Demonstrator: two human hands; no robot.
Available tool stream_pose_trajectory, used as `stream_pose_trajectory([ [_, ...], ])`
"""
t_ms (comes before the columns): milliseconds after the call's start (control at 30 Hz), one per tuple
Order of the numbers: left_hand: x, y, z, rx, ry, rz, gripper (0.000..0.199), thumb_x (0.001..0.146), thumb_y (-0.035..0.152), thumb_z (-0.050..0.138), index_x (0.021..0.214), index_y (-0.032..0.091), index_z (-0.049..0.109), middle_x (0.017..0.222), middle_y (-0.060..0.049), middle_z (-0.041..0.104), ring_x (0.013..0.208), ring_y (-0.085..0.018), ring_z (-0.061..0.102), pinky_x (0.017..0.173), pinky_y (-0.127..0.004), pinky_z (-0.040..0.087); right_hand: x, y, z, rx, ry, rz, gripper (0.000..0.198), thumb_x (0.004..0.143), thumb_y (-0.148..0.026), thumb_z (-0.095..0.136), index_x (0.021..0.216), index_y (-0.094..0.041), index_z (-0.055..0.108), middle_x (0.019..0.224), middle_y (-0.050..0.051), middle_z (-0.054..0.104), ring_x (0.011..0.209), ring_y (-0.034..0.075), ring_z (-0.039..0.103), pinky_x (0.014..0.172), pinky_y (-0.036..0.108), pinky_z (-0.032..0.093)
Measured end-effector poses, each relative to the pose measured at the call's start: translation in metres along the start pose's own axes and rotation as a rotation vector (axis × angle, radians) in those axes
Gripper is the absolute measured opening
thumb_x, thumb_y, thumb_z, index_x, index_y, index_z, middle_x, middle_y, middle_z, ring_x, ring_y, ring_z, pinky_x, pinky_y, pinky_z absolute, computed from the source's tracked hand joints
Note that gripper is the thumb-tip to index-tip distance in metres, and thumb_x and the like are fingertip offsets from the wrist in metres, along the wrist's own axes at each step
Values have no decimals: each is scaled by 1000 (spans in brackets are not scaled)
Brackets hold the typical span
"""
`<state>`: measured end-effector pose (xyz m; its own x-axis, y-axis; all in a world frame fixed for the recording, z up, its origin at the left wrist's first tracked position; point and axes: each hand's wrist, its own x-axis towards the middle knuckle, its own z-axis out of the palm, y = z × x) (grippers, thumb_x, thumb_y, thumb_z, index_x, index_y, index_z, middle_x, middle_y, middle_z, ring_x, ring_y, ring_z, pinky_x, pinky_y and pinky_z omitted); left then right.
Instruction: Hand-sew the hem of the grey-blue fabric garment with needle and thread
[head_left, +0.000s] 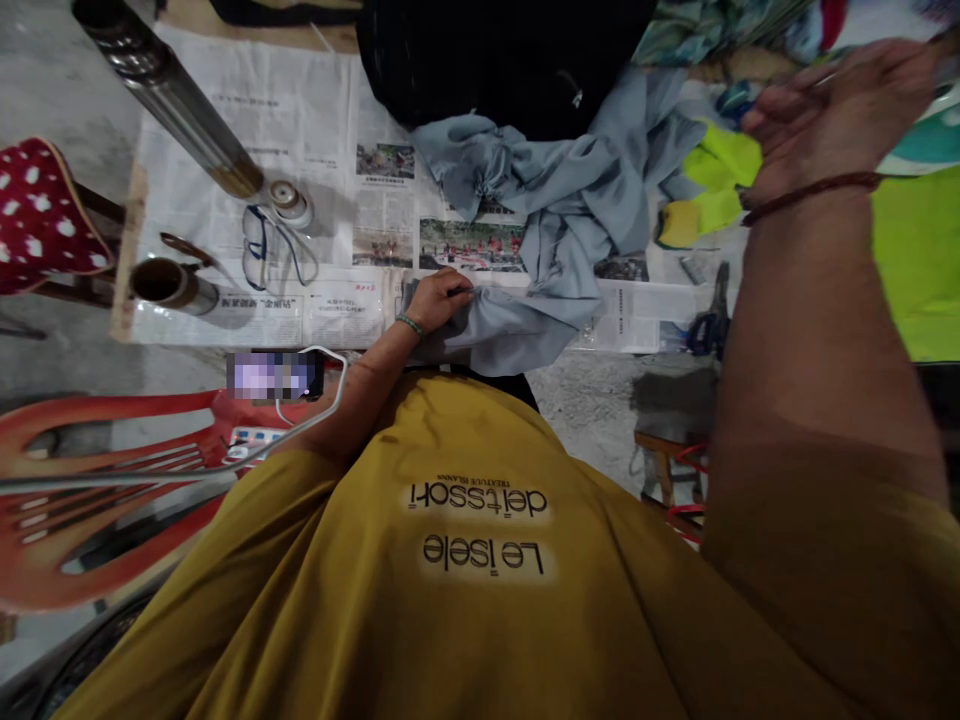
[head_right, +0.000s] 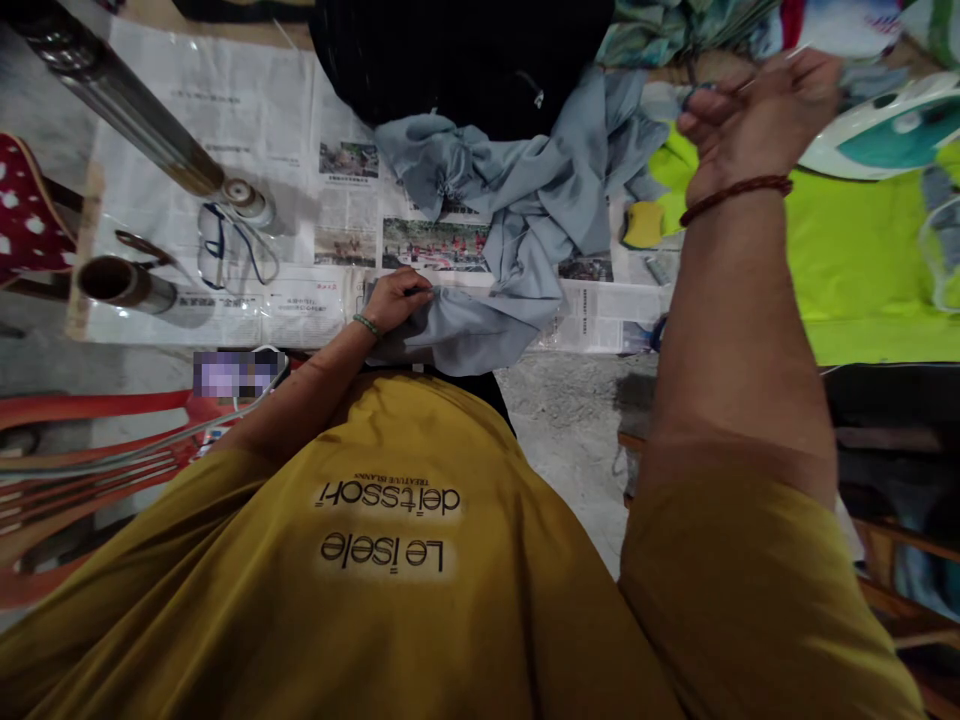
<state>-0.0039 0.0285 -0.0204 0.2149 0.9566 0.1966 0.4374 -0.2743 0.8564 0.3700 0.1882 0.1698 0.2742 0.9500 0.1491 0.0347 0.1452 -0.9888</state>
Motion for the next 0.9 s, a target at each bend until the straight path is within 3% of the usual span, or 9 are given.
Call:
stream_pose_trajectory([
  [67, 0, 2, -1, -4, 5, -15, 3, 83, 21, 70, 80, 20, 70, 84, -2, 69, 85, -17, 65, 82, -30, 54, -33, 12, 22, -33, 80, -76, 30, 97, -5, 30, 81, -31, 33, 53, -15, 55, 44, 9, 61, 47, 20, 45],
  [167, -1, 4, -2, -22, 21, -31, 4, 83, 22, 71, 79, 21, 70, 82, -2, 70, 83, -17, 65, 80, -30, 54, -98, 42, 61, -196, -175, 16, 38, 87, 7, 41, 100, -29, 46, 55, -14, 59, 38, 12, 58, 42, 22, 46],
  [233, 0, 4, -2, -30, 27, -27, 4, 83, 23, 71, 79, 21, 70, 81, -2, 70, 83, -17, 65, 80, -30, 55, -138, 68, 79, -321, -342, 43, 30, 87, 1, 54, 102, -25, 56, 58, -11, 59, 43, 10, 59, 44, 21, 47],
  [333, 0, 1, -1, -31, 24, -6, 5, 83, 24, 71, 79, 21, 70, 81, -2, 70, 83, -18, 66, 81, -30, 55, -174, 103, 86, -397, -399, 39, 41, 87, -18, 67, 126, -27, 56, 64, -10, 62, 44, 10, 57, 45, 22, 47],
  [400, 0, -1, -1, -28, 20, 8, 5, 83, 24, 70, 80, 21, 70, 82, -2, 70, 84, -17, 66, 82, -30, 55, -182, 119, 82, -395, -370, 31, 43, 90, -30, 65, 132, -28, 52, 69, -8, 64, 45, 11, 56, 47, 24, 48],
  [500, 0, -3, -2, -21, 19, 18, 4, 83, 24, 69, 82, 21, 71, 85, -3, 71, 84, -17, 66, 83, -31, 55, -182, 127, 76, -454, -354, -69, 22, 96, -39, 57, 115, -27, 61, 78, -2, 66, 59, 13, 63, 60, 28, 55],
  [667, -1, -2, -2, 9, 11, 39, 5, 84, 23, 68, 84, 20, 72, 86, -3, 72, 85, -17, 67, 83, -31, 55, -192, 129, 80, -680, -515, -336, 18, 92, -38, 61, 94, -22, 69, 99, 8, 69, 97, 24, 67, 93, 42, 56],
  [800, -1, -2, -3, 73, 7, 49, 8, 86, 23, 66, 87, 20, 73, 88, -4, 73, 87, -17, 67, 83, -31, 55, -199, 139, 82, -798, -627, -356, 14, 87, -33, 65, 91, -21, 71, 100, 10, 69, 99, 27, 65, 93, 44, 56],
  [900, 2, 0, -6, 134, -42, 68, 9, 86, 23, 66, 89, 20, 74, 90, -4, 73, 88, -18, 68, 83, -31, 55, -193, 145, 74, -840, -604, -368, 12, 89, -28, 60, 84, -22, 70, 93, 9, 70, 99, 28, 65, 93, 45, 55],
])
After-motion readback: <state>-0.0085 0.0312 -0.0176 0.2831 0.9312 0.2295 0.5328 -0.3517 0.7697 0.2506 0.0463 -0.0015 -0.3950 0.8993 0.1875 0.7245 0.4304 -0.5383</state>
